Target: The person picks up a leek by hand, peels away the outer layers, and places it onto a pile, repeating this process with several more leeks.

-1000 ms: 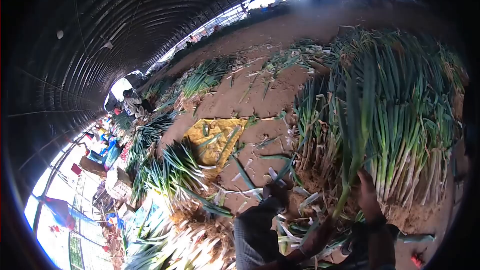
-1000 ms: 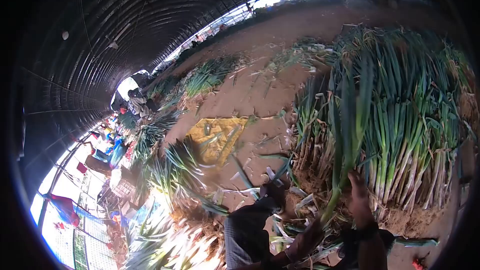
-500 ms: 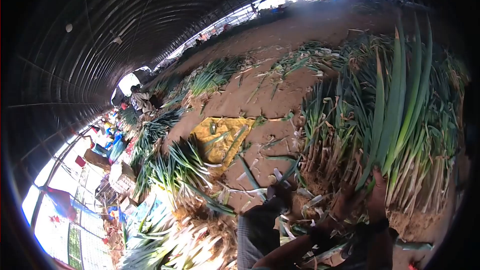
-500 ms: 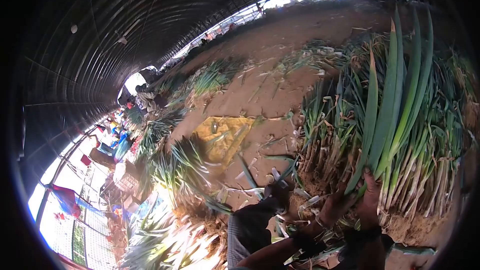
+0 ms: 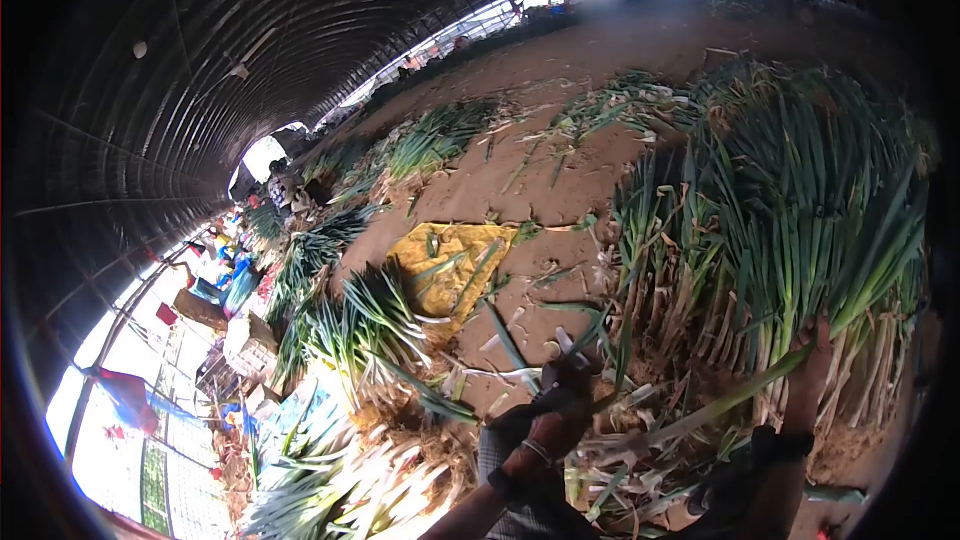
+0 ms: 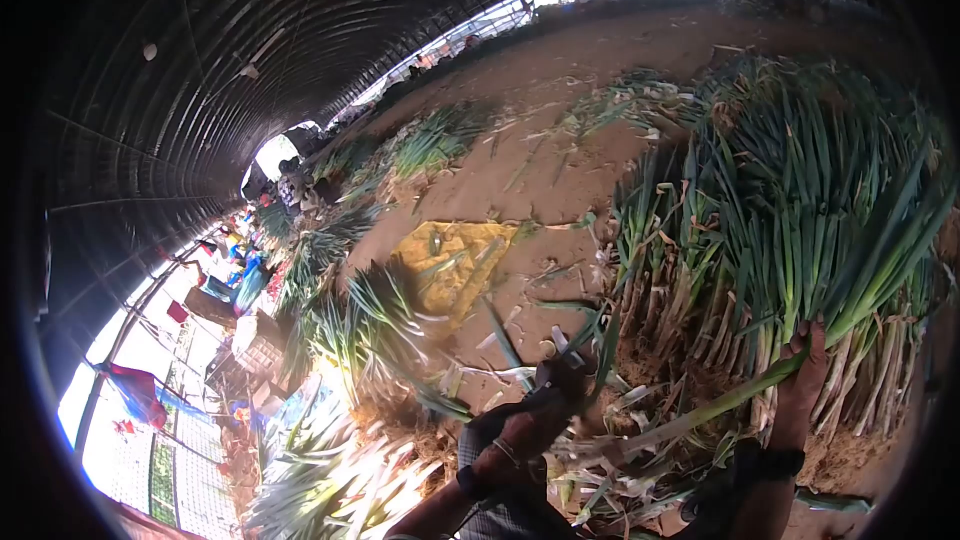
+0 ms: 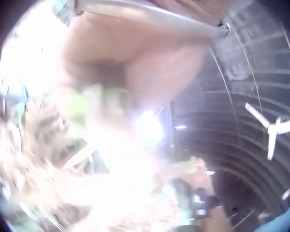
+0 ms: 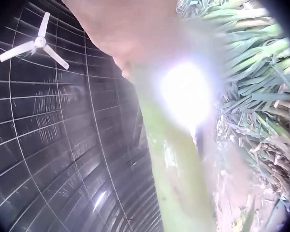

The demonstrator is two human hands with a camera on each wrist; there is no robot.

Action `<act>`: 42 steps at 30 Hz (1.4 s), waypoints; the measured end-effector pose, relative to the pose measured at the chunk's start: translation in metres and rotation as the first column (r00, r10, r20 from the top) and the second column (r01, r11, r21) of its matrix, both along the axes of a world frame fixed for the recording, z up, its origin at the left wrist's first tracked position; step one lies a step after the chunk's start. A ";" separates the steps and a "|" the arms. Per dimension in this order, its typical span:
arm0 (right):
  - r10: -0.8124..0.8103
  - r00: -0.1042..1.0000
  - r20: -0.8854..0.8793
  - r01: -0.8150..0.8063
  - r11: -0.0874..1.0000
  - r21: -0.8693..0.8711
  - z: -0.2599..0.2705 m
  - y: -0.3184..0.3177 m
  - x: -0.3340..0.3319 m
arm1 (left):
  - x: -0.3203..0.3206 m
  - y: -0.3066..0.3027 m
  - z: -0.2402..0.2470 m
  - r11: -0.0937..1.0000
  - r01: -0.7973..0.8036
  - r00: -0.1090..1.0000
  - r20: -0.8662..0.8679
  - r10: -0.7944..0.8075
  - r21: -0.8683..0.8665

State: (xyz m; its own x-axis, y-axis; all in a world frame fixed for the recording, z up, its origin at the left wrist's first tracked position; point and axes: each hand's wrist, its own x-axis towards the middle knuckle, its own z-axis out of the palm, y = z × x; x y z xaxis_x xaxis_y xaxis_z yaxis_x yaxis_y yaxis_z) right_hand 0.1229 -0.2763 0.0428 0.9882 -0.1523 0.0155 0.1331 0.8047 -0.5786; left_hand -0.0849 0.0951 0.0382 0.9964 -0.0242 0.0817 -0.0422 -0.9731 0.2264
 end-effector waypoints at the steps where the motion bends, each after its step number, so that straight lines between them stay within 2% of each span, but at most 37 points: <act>1: -0.022 1.000 -0.017 0.022 1.000 -0.009 0.001 0.002 -0.002 | 0.006 0.004 0.009 0.996 -0.068 0.996 0.054 0.071 -0.051; 2: -0.029 0.999 -0.018 0.029 1.000 -0.010 0.002 0.004 -0.001 | 0.013 0.008 0.018 0.986 -0.130 0.984 0.108 0.141 -0.108; 3: -0.039 0.999 -0.017 0.038 0.999 -0.010 0.002 0.004 0.000 | 0.016 -0.004 0.043 0.994 -0.104 0.936 0.340 0.089 0.027; 5: -0.017 1.000 -0.002 0.017 1.000 0.013 0.002 0.010 -0.001 | 0.037 -0.051 0.043 0.989 0.046 0.929 0.369 0.009 -0.140; 7: 0.042 0.998 0.044 -0.045 0.997 0.061 0.001 0.021 -0.002 | 0.046 -0.103 0.015 0.907 0.324 0.909 0.356 -0.219 -0.269; 8: 0.099 0.989 0.107 -0.107 0.992 0.071 -0.002 0.018 -0.001 | 0.052 -0.125 -0.020 0.828 0.287 0.958 0.157 -0.241 -0.482; 9: 0.077 0.986 0.147 -0.095 0.988 0.119 0.001 0.019 0.001 | 0.055 -0.140 -0.049 0.723 0.196 0.953 -0.045 -0.299 -0.662; 11: 0.025 0.977 0.210 -0.071 0.973 0.218 0.008 0.023 -0.005 | 0.047 -0.168 -0.045 0.711 0.110 0.981 -0.037 -0.188 -0.695; 12: 0.101 0.943 0.316 -0.188 0.948 0.256 0.013 0.024 -0.007 | 0.045 -0.181 -0.045 0.698 0.063 0.991 -0.038 -0.128 -0.714; 15: 0.102 0.937 0.335 -0.209 0.931 0.299 0.007 0.034 -0.002 | 0.066 -0.211 -0.076 0.688 -0.032 0.994 -0.094 -0.052 -0.725; 16: 0.141 0.909 0.392 -0.285 0.896 0.339 -0.001 0.030 0.005 | 0.067 -0.219 -0.068 0.632 0.047 0.998 0.065 0.005 -0.774; 19: 0.180 0.895 0.409 -0.277 0.941 0.192 -0.014 0.021 0.016 | 0.069 -0.231 -0.052 0.653 -0.046 0.999 -0.026 0.040 -0.756; 20: 0.144 0.934 0.326 -0.202 0.967 0.153 -0.030 0.016 0.024 | 0.073 -0.227 -0.043 0.695 -0.052 0.990 -0.128 -0.058 -0.717; 21: 0.125 0.960 0.252 -0.163 0.977 0.136 -0.029 0.019 0.020 | 0.072 -0.224 -0.044 0.640 -0.010 0.995 -0.071 -0.069 -0.769; 23: 0.170 0.967 0.187 -0.203 0.963 0.176 -0.083 0.011 0.036 | 0.076 -0.227 -0.049 0.508 0.090 0.995 0.053 -0.088 -0.856; 25: 0.306 0.945 0.114 -0.314 0.948 0.054 -0.081 0.011 0.019 | 0.082 -0.229 -0.053 0.366 0.206 0.978 0.185 -0.094 -0.907; 26: 0.338 0.938 0.078 -0.330 0.939 -0.101 -0.080 0.017 0.014 | 0.083 -0.229 -0.054 0.293 0.266 0.964 0.251 -0.087 -0.918; 27: 0.366 0.930 0.042 -0.344 0.904 -0.255 -0.074 0.024 0.006 | 0.083 -0.221 -0.032 0.253 0.213 0.977 0.198 -0.084 -0.944; 28: 0.352 0.936 0.014 -0.301 0.819 -0.489 -0.070 0.035 -0.003 | 0.081 -0.207 0.008 0.211 0.159 0.986 0.144 -0.085 -0.965; 29: 0.331 0.944 -0.006 -0.243 0.680 -0.692 -0.062 0.051 -0.014 | 0.085 -0.199 0.009 0.233 0.135 0.991 0.125 -0.056 -0.963; 30: 0.307 0.952 -0.019 -0.177 0.496 -0.850 -0.054 0.069 -0.025 | 0.089 -0.190 0.010 0.253 0.110 0.994 0.107 -0.028 -0.961; 31: 0.280 0.960 -0.026 -0.106 0.275 -0.955 -0.047 0.084 -0.035 | 0.109 -0.179 -0.028 0.331 0.108 0.991 0.126 0.034 -0.937; 33: 0.209 0.978 -0.024 0.022 -0.214 -0.977 -0.039 0.097 -0.050 | 0.113 -0.165 -0.022 0.384 0.149 0.965 0.219 0.145 -0.911; 34: 0.194 0.981 -0.009 0.061 -0.351 -0.935 -0.040 0.097 -0.055 | 0.115 -0.152 -0.011 0.366 0.203 0.937 0.289 0.197 -0.908; 35: 0.203 0.979 -0.003 0.073 -0.366 -0.928 -0.038 0.098 -0.055 | 0.116 -0.141 0.000 0.340 0.237 0.927 0.317 0.202 -0.910; 37: 0.253 0.967 -0.014 0.036 -0.190 -0.981 -0.021 0.107 -0.060 | 0.120 -0.114 0.016 0.281 0.279 0.928 0.333 0.165 -0.918; 39: 0.347 0.938 -0.019 -0.094 0.202 -0.975 -0.025 0.094 -0.051 | 0.118 -0.096 0.030 0.321 0.162 0.982 0.183 0.037 -0.933; 41: 0.464 0.886 -0.003 -0.291 0.550 -0.783 -0.008 0.088 -0.041 | 0.105 -0.094 0.067 0.485 -0.065 0.987 -0.129 -0.100 -0.872; 42: 0.513 0.858 0.029 -0.367 0.651 -0.665 0.001 0.083 -0.036 | 0.102 -0.096 0.028 0.362 -0.001 0.984 -0.066 -0.168 -0.932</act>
